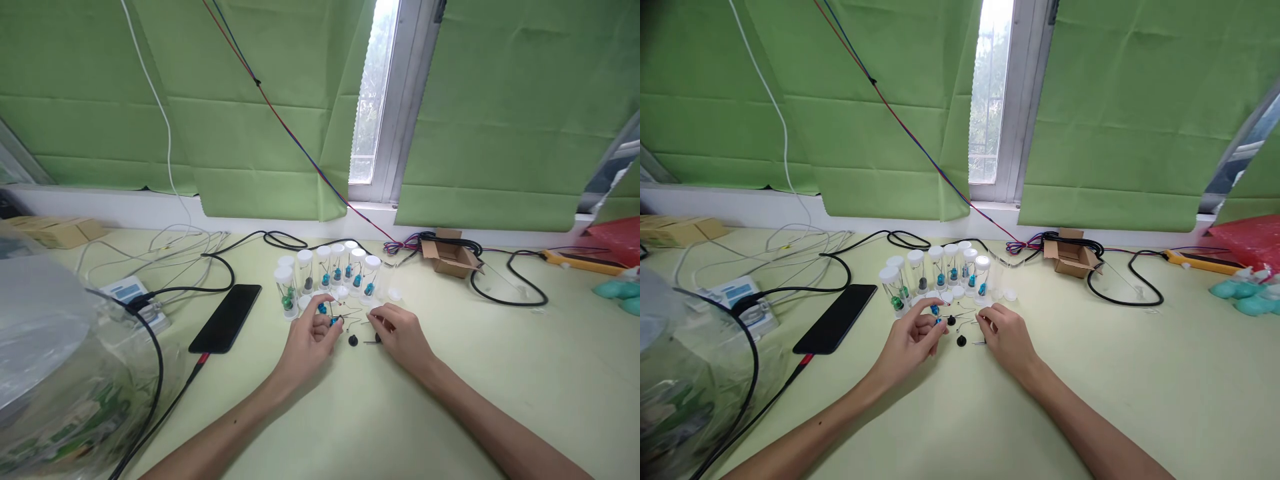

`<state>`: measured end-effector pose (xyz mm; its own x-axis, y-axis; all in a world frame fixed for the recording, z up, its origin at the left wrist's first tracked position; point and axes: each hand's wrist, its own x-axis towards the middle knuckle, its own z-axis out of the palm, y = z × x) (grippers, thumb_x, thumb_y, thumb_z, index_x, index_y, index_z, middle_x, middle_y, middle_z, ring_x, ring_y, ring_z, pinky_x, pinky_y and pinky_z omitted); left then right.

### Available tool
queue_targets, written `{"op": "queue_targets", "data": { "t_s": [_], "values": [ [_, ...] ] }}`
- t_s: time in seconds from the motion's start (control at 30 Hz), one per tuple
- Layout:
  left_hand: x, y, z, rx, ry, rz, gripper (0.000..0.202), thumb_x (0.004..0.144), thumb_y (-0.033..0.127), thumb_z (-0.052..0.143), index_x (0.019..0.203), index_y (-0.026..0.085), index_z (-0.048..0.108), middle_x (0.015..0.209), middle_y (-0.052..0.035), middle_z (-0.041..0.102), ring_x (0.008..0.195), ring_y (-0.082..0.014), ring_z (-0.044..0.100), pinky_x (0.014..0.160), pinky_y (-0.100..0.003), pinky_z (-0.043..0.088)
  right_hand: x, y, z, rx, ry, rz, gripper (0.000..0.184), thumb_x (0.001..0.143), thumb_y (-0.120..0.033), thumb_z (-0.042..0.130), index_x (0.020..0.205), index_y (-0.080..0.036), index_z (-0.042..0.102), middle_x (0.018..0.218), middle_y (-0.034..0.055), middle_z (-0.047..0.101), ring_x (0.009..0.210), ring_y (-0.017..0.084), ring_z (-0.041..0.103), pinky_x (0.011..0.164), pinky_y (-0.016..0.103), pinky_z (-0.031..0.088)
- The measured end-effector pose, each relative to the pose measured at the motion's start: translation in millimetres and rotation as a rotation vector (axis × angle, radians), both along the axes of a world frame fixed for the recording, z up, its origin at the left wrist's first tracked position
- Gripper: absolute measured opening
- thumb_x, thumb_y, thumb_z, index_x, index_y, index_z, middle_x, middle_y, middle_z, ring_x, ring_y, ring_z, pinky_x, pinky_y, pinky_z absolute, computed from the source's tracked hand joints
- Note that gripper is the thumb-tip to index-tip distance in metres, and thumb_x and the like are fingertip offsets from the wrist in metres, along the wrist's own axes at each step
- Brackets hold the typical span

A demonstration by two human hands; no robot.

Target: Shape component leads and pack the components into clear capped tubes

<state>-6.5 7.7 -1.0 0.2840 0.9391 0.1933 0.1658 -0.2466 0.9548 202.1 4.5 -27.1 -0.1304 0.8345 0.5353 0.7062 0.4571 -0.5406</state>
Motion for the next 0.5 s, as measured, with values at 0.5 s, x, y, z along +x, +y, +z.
{"op": "queue_targets", "data": {
  "t_s": [0.5],
  "values": [
    [1.5, 3.4, -2.5, -0.052, 0.059, 0.01, 0.026, 0.087, 0.044, 0.058, 0.083, 0.018, 0.063, 0.052, 0.0036, 0.049, 0.044, -0.0109, 0.044, 0.044, -0.022, 0.034, 2.2, 2.2, -3.7, -0.061, -0.18, -0.083, 0.024, 0.092, -0.023, 0.05, 0.076, -0.018, 0.069, 0.069, 0.0039, 0.061, 0.059, 0.016, 0.056, 0.058, 0.028, 0.041]
  ]
}}
